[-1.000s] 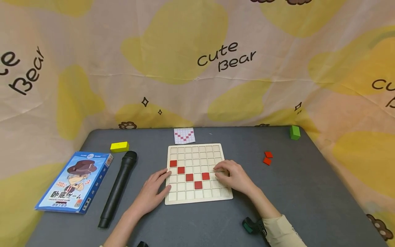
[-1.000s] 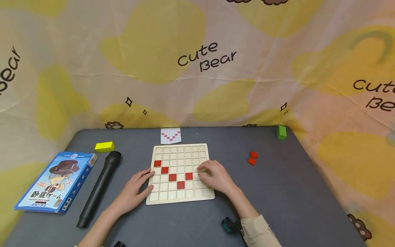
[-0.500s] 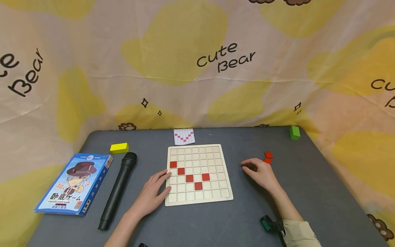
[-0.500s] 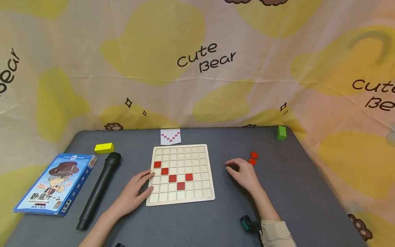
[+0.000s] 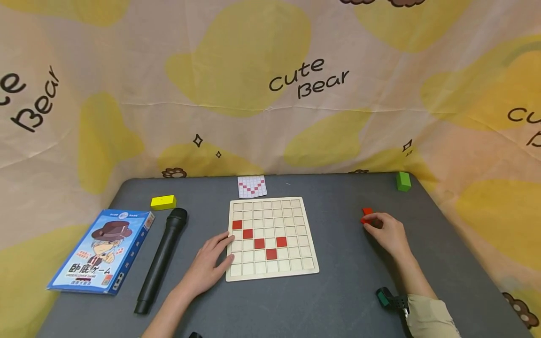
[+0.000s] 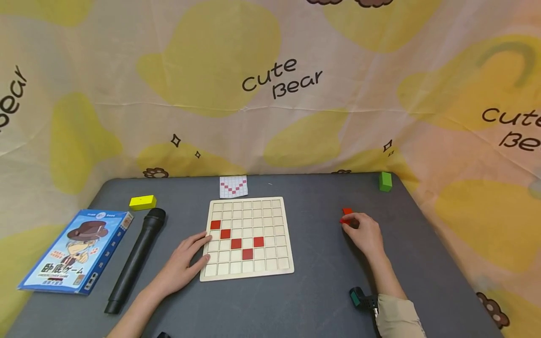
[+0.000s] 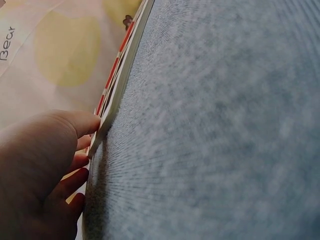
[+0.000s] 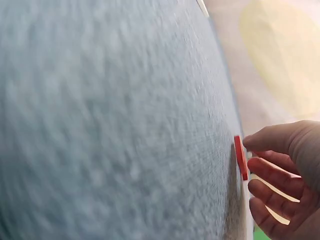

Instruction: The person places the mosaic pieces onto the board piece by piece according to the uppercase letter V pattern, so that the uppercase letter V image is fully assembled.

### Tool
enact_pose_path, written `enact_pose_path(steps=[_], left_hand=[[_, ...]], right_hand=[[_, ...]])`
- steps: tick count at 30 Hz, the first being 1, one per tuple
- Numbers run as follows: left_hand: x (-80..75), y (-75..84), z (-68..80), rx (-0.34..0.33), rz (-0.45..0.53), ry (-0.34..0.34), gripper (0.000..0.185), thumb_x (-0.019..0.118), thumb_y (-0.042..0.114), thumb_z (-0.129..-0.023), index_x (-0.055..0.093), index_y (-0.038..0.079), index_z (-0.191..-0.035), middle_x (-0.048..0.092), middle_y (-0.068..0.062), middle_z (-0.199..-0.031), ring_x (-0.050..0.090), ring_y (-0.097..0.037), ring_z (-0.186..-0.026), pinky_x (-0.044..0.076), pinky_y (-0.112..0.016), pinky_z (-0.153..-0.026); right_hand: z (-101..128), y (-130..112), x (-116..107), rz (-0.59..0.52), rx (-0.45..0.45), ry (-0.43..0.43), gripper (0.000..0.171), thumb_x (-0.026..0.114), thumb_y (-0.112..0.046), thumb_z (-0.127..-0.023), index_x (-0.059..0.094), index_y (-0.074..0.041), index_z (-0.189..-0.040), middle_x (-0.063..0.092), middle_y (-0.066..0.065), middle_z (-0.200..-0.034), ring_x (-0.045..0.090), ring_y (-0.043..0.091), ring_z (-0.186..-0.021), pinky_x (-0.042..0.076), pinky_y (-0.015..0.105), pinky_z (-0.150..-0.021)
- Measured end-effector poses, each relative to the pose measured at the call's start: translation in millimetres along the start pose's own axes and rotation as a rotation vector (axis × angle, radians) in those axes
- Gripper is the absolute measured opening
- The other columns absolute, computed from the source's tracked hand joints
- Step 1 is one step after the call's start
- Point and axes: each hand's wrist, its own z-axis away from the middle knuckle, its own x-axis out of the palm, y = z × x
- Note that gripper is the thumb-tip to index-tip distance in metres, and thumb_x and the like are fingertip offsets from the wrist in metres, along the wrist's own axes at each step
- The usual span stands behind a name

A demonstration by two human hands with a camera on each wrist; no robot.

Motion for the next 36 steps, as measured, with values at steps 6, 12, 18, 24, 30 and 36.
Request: enact_pose_path(steps=[6, 12, 18, 24, 30, 36], left_hand=[[0.0, -1.5, 0.3, 0.009, 0.001, 0.011, 0.051, 0.069, 0.018, -0.090, 0.055, 0.008, -0.138, 0.045, -0.011, -0.145, 0.042, -0.033, -0.130, 0.036, -0.059, -0.098], [0.2, -1.3, -0.1, 0.017, -0.001, 0.021, 0.051, 0.069, 0.018, -0.090, 0.055, 0.008, -0.138, 0.046, -0.011, -0.145, 0.043, -0.033, -0.129, 0.037, -0.059, -0.097], [0.1, -0.4, -0.3, 0.016, 0.003, 0.016, 0.051, 0.070, 0.017, -0.090, 0.055, 0.008, -0.138, 0.046, -0.010, -0.145, 0.042, -0.033, -0.130, 0.037, -0.058, -0.097], [-0.2, -0.2, 0.0, 0.015, 0.003, 0.020, 0.051, 0.070, 0.018, -0.090, 0.055, 0.008, -0.138, 0.046, -0.011, -0.145, 0.042, -0.033, -0.130, 0.037, -0.059, -0.098], [-0.1, -0.7, 0.0, 0.021, -0.007, 0.027, 0.051, 0.069, 0.017, -0.090, 0.055, 0.008, -0.138, 0.046, -0.011, -0.144, 0.043, -0.034, -0.129, 0.037, -0.059, -0.097], [0.0, -0.8, -0.7, 0.011, -0.015, 0.009, 0.052, 0.070, 0.018, -0.090, 0.055, 0.008, -0.139, 0.046, -0.011, -0.145, 0.042, -0.034, -0.130, 0.036, -0.060, -0.099]], right_hand=[[-1.8, 4.8, -4.2, 0.027, 0.034, -0.018, 0.020, 0.072, -0.010, -0.085, 0.072, -0.002, -0.104, 0.063, 0.025, -0.110, 0.060, 0.039, -0.092, 0.046, 0.053, -0.078], [-3.5, 6.5, -4.5, 0.028, 0.052, -0.041, 0.021, 0.072, -0.011, -0.086, 0.072, -0.002, -0.105, 0.063, 0.025, -0.109, 0.059, 0.039, -0.093, 0.046, 0.053, -0.078], [-4.5, 5.9, -3.1, 0.021, 0.061, -0.052, 0.021, 0.073, -0.014, -0.086, 0.071, -0.003, -0.104, 0.064, 0.023, -0.108, 0.060, 0.038, -0.094, 0.047, 0.052, -0.079], [-4.7, -3.9, 1.2, -0.008, 0.043, -0.061, 0.022, 0.075, -0.016, -0.085, 0.072, -0.005, -0.104, 0.065, 0.021, -0.106, 0.061, 0.035, -0.093, 0.048, 0.051, -0.079], [-7.8, -18.9, 11.8, -0.047, 0.002, -0.085, 0.023, 0.076, -0.016, -0.085, 0.072, -0.006, -0.105, 0.068, 0.015, -0.103, 0.063, 0.031, -0.093, 0.049, 0.049, -0.082], [-10.2, -37.0, 24.2, -0.076, -0.052, -0.094, 0.023, 0.078, -0.013, -0.082, 0.072, -0.007, -0.104, 0.070, 0.010, -0.099, 0.063, 0.026, -0.088, 0.050, 0.044, -0.079]])
